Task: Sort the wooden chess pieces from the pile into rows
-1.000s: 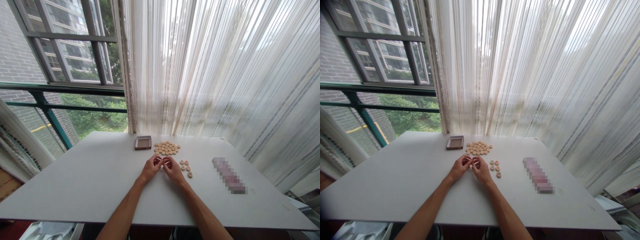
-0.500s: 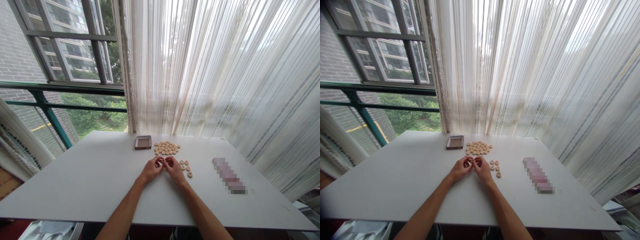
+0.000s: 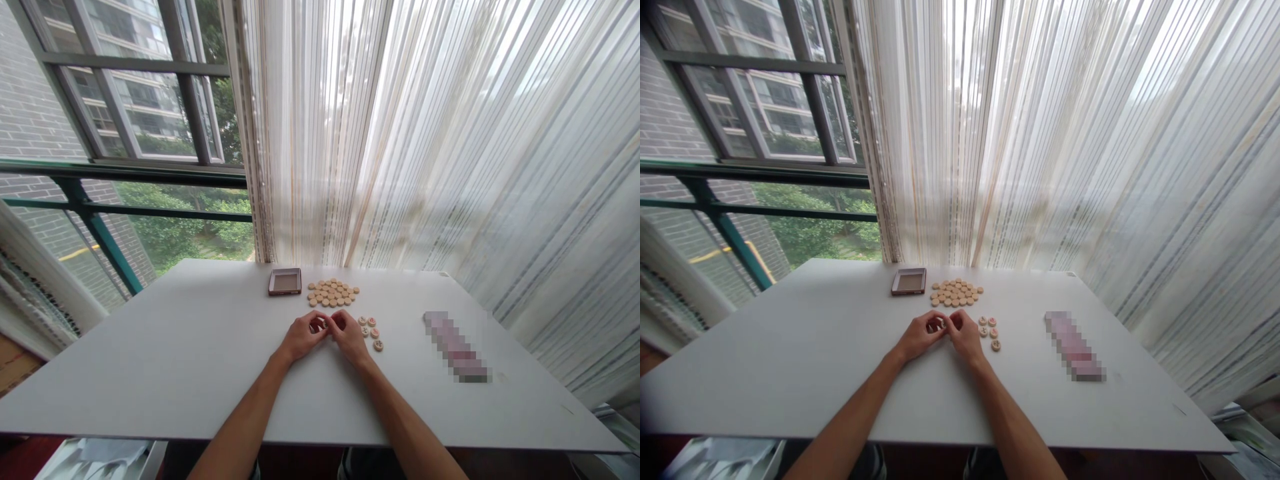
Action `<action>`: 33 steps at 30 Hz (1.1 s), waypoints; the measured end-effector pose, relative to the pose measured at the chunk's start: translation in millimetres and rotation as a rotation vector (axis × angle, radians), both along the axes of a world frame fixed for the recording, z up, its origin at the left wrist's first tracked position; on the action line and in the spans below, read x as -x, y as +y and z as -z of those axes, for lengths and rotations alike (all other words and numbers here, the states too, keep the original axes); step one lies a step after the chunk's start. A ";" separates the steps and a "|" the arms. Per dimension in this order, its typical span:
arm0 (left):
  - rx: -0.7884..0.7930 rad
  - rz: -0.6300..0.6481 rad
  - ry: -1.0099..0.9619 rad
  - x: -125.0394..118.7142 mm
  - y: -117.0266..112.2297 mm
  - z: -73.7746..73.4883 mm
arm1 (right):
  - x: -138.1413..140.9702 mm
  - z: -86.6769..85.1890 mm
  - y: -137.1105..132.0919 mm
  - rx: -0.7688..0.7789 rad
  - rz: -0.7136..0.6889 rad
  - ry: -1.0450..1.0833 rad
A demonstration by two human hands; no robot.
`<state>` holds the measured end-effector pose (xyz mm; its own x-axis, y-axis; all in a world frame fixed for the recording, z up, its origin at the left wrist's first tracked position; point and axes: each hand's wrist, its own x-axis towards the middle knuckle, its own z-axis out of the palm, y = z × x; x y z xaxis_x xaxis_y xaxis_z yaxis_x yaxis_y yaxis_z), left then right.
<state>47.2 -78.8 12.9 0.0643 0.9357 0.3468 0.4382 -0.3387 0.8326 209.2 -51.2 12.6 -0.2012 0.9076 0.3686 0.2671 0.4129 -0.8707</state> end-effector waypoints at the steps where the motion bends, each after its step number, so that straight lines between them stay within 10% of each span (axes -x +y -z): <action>1: -0.001 0.000 -0.008 0.0 0.1 -0.1 | -0.2 -0.2 0.2 0.003 -0.006 0.007; 33: 0.012 0.011 -0.117 -2.5 0.8 -4.0 | -0.4 -1.3 0.0 0.069 -0.130 0.152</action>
